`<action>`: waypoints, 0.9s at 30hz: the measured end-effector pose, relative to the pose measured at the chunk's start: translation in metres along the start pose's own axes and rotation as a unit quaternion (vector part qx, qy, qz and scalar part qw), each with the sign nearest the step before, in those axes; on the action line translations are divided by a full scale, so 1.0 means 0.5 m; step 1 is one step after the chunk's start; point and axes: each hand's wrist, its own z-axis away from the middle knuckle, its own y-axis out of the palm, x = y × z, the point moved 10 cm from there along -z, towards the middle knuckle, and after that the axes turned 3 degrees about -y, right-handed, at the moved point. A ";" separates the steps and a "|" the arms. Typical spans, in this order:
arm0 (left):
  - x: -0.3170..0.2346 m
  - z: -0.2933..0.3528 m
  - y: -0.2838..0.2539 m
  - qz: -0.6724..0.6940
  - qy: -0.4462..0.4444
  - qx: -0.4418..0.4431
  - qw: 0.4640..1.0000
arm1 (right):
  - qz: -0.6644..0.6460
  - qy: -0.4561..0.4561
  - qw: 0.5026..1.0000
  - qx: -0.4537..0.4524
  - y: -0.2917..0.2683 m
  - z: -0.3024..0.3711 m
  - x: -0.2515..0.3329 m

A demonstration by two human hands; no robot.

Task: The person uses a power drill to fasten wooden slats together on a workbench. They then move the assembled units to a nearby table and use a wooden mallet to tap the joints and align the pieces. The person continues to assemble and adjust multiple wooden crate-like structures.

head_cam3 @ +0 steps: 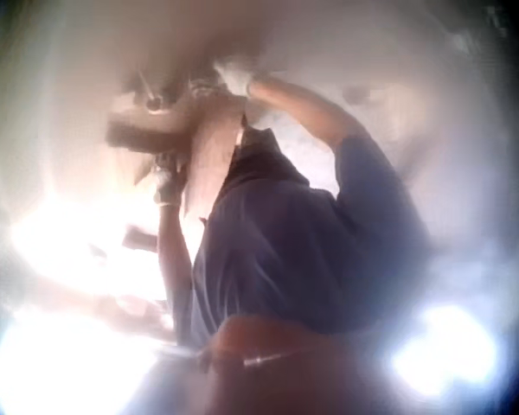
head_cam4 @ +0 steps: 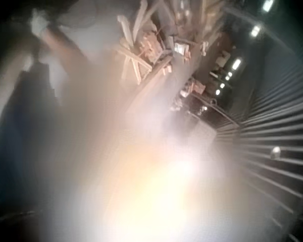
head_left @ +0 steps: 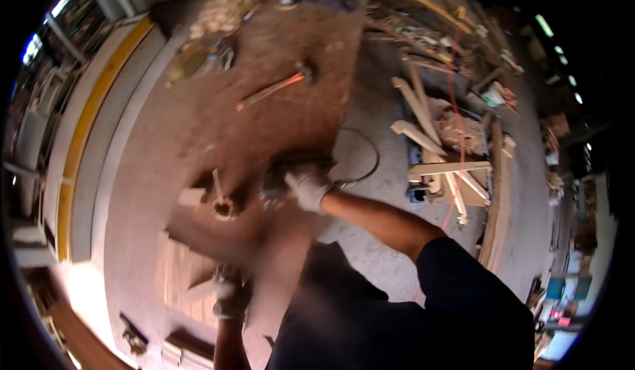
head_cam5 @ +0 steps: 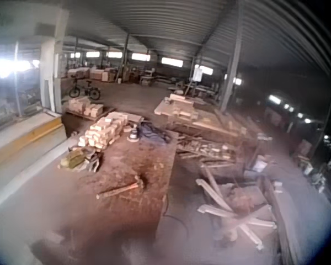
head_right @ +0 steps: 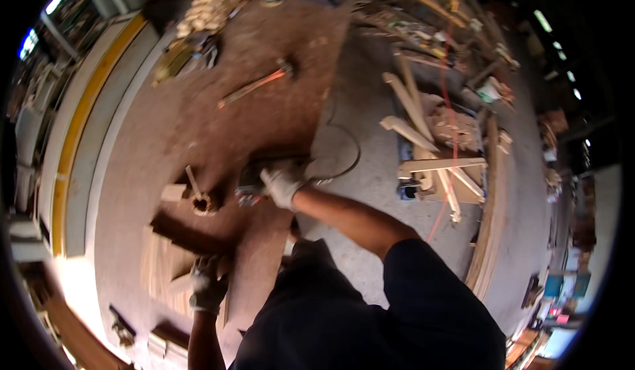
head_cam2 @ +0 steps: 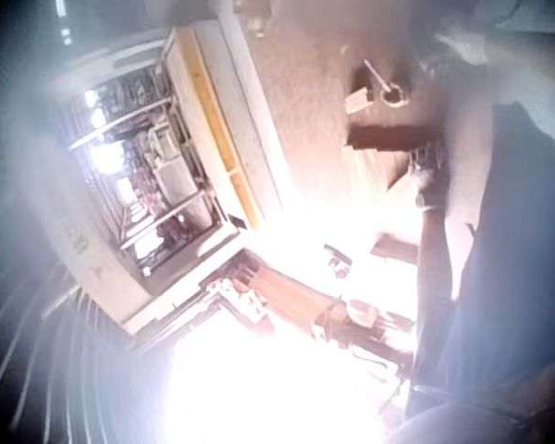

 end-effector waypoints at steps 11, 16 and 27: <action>0.051 0.014 0.053 -0.031 0.009 0.005 0.999 | 0.032 -0.069 0.995 -0.066 -0.045 0.148 0.181; 0.013 0.035 0.011 -0.032 0.012 0.013 0.999 | -0.180 -0.113 0.969 -0.125 0.104 0.152 0.327; -0.037 -0.002 -0.006 -0.072 0.041 0.045 0.996 | -0.358 0.049 0.932 0.008 0.115 0.159 0.405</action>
